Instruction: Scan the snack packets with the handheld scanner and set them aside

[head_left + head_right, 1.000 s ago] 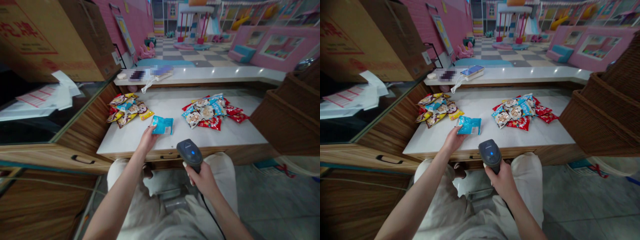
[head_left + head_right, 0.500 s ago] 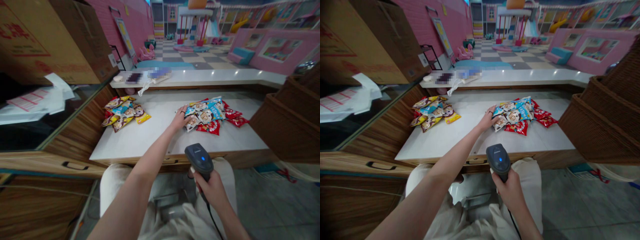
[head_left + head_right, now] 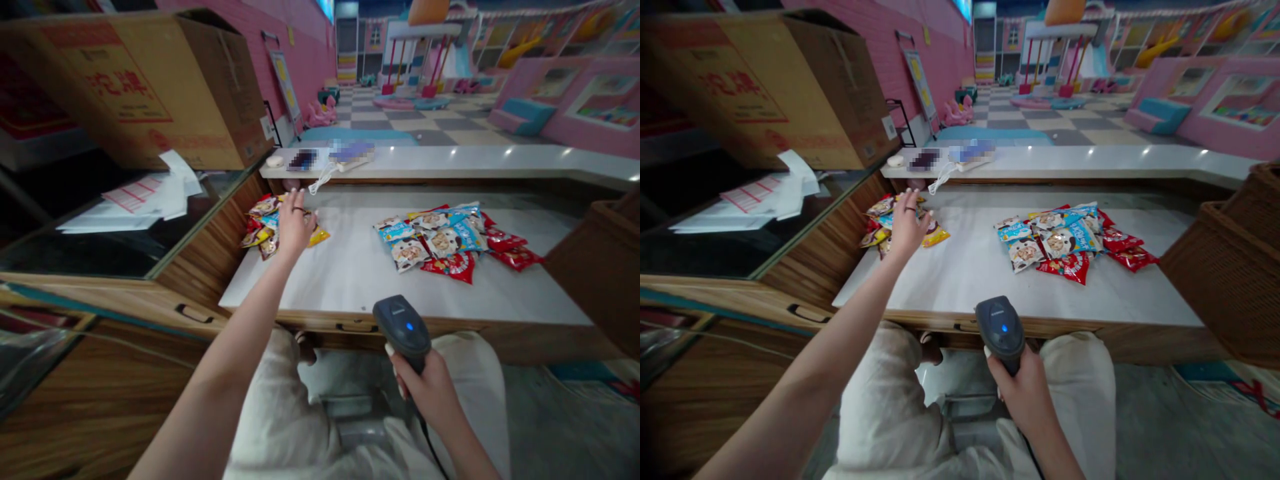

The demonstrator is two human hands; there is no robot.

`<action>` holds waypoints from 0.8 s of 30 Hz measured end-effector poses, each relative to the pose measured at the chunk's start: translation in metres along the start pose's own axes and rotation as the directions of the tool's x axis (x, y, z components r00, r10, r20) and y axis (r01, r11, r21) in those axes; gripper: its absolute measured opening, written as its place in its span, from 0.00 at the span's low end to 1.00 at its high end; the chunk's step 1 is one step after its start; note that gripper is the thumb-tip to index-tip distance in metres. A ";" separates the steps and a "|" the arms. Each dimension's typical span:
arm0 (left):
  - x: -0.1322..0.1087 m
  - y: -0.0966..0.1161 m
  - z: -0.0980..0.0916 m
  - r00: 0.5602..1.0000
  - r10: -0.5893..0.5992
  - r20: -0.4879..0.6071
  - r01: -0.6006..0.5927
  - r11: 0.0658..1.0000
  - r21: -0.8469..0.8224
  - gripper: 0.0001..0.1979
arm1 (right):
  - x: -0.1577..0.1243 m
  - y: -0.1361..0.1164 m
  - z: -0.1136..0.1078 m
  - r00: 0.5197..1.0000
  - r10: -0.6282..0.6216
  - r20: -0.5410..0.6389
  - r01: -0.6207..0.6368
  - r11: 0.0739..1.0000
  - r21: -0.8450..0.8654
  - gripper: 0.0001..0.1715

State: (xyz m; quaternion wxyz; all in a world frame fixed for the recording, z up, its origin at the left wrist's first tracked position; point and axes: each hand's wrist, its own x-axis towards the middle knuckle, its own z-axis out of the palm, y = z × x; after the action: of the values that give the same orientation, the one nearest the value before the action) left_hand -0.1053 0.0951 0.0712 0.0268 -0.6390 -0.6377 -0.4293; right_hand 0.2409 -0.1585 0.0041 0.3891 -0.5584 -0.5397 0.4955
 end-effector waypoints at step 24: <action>-0.011 -0.012 -0.067 0.944 -0.326 -0.053 0.297 0.908 -0.296 0.27 | -0.009 -0.011 0.011 0.999 -0.034 0.024 0.035 0.999 -0.032 0.28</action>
State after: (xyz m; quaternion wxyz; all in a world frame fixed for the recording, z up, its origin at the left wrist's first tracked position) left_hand -0.1479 0.0496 0.1006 -0.1018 -0.5034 -0.6611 -0.5470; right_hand 0.2283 -0.1678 0.0135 0.3821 -0.5494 -0.5618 0.4865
